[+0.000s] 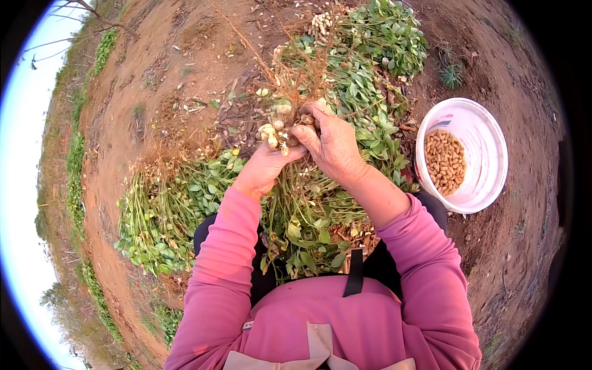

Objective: The person sits on the ground and removes peanuts from their stems by hand. The shelled peanuts are placed into a white bucket, while the empty stems are discarded onto a pile on the ground.

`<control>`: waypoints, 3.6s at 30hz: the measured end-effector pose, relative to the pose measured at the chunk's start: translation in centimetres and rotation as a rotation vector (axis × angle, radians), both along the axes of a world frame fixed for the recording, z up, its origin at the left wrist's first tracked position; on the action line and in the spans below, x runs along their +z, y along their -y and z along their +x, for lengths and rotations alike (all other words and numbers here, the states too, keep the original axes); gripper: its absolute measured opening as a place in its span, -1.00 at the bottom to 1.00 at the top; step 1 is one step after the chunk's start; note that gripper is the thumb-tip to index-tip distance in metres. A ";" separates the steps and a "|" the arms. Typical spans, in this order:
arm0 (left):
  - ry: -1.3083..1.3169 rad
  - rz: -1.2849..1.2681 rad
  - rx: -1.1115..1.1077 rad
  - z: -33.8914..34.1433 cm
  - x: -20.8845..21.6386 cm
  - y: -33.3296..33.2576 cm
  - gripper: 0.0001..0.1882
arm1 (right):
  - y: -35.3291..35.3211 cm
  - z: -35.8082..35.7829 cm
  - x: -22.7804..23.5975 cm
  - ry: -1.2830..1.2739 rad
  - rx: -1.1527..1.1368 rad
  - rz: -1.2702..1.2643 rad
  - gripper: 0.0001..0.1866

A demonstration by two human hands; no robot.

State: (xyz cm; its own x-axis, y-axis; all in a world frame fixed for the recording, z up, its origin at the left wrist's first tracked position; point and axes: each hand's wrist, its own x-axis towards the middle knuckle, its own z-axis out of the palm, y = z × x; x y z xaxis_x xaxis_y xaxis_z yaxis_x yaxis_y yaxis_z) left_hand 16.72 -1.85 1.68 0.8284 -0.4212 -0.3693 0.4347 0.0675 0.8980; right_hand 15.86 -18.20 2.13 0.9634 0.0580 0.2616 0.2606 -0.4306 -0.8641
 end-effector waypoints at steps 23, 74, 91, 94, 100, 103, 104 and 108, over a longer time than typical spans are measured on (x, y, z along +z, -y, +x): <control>-0.149 -0.350 -0.089 -1.8 -0.3 -1.0 -0.40 | 6.0 1.1 -0.7 -0.307 -0.032 0.357 -0.71; -0.305 -0.170 0.213 -1.1 -1.6 -0.7 -0.46 | 2.9 0.8 -1.7 -0.095 -0.066 -0.559 -0.83; -0.145 -0.033 0.326 -0.6 -3.2 -1.7 -0.55 | 1.0 0.2 -0.3 0.141 0.157 -0.257 -0.68; -0.167 -0.045 0.287 -0.4 -3.6 -2.1 -0.53 | 0.9 0.3 -0.4 0.067 0.192 -0.302 -0.69; -0.130 0.151 0.517 0.4 -2.2 -1.7 -0.39 | 1.5 0.0 0.4 -0.141 0.439 -0.061 -0.70; -0.112 0.102 0.527 0.4 -0.8 -0.6 -0.37 | 2.3 -0.4 0.4 -0.537 0.502 0.420 -0.72; -0.088 0.087 0.524 0.3 -0.9 -0.6 -0.37 | 2.2 -0.7 0.6 -0.711 0.484 0.586 -0.73; -0.024 0.147 0.555 0.9 -2.6 -1.5 0.05 | 2.6 -1.2 1.9 -0.798 0.762 0.618 -0.81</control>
State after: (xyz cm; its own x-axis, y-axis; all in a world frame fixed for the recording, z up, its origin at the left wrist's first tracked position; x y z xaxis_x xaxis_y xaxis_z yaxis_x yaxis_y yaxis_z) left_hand 17.62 -0.36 -0.87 0.9015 0.1319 -0.4122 0.3898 0.1663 0.9057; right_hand 14.64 -20.78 4.02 0.6414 0.7425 -0.1934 -0.4208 0.1297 -0.8978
